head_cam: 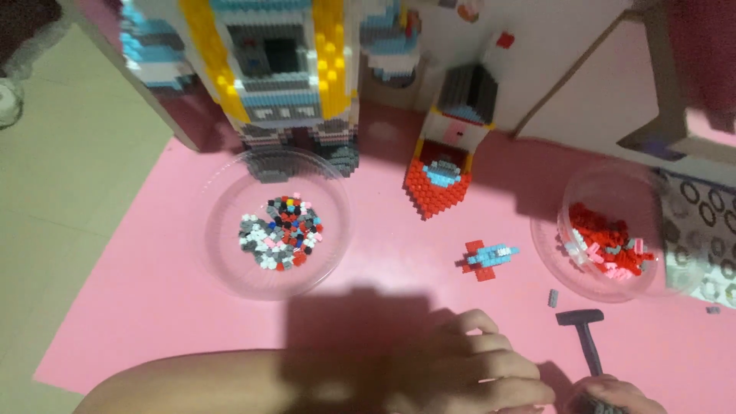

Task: Assembling a toy model using small interlocking plastic blocks and a small toy hammer.

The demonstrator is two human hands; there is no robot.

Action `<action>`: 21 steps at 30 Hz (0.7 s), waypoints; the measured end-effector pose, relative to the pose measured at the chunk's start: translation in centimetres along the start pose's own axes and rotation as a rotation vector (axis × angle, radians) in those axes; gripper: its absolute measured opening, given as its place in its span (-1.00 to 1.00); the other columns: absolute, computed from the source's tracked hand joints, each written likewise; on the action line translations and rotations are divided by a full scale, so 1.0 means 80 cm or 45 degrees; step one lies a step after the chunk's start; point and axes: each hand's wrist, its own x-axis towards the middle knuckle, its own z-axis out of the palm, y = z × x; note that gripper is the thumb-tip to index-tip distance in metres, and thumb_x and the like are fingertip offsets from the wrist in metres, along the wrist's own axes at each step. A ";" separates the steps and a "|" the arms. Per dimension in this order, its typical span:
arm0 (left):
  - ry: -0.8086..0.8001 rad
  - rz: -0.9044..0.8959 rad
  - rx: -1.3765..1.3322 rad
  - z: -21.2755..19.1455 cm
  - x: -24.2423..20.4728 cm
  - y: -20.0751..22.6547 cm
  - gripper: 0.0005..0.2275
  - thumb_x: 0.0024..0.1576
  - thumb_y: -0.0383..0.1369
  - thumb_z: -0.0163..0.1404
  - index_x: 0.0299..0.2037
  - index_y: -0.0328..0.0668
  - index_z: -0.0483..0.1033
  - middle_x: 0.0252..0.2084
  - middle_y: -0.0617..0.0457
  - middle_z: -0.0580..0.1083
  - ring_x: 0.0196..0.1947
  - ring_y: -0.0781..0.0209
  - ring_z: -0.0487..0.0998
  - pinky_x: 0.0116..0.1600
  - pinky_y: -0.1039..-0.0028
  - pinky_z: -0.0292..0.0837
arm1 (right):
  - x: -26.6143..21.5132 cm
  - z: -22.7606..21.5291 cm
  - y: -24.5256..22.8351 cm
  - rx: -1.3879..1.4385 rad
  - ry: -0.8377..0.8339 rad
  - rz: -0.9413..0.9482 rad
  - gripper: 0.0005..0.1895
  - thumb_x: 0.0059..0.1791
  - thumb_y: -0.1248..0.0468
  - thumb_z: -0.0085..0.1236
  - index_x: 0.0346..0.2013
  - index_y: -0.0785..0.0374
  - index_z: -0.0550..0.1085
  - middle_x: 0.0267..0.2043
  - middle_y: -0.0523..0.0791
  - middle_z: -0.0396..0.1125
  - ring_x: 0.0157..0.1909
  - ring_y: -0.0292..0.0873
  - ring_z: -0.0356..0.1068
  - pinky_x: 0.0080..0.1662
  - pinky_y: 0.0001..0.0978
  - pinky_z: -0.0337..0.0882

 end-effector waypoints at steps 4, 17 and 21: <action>-0.267 0.168 0.070 -0.007 0.002 -0.017 -0.72 0.29 -0.39 0.30 0.15 -0.24 0.58 0.13 0.06 0.55 0.13 0.16 0.62 0.17 0.35 0.48 | 0.041 0.052 -0.090 -0.189 0.191 -0.066 -0.53 -0.17 0.44 0.43 0.01 0.40 0.52 -0.11 0.05 0.50 -0.10 -0.10 0.52 0.01 -0.29 0.57; 0.265 -0.413 0.546 0.006 0.036 -0.031 -0.46 0.14 -0.28 0.28 0.26 -0.33 0.35 0.23 -0.25 0.41 0.26 -0.27 0.48 0.35 0.08 0.40 | 0.183 0.069 -0.225 -0.365 0.052 0.200 -0.59 -0.18 0.51 0.36 -0.03 0.40 0.55 -0.01 0.00 0.53 0.03 -0.20 0.53 0.13 -0.34 0.51; 0.156 -0.700 0.324 0.009 0.061 -0.058 -0.36 0.07 -0.25 0.31 0.28 -0.41 0.29 0.17 -0.28 0.47 0.12 -0.21 0.57 0.16 0.11 0.47 | 0.219 0.064 -0.199 0.184 -0.063 0.029 -0.65 -0.06 0.55 0.28 0.00 0.40 0.44 0.14 0.04 0.47 0.14 -0.17 0.49 0.22 -0.26 0.53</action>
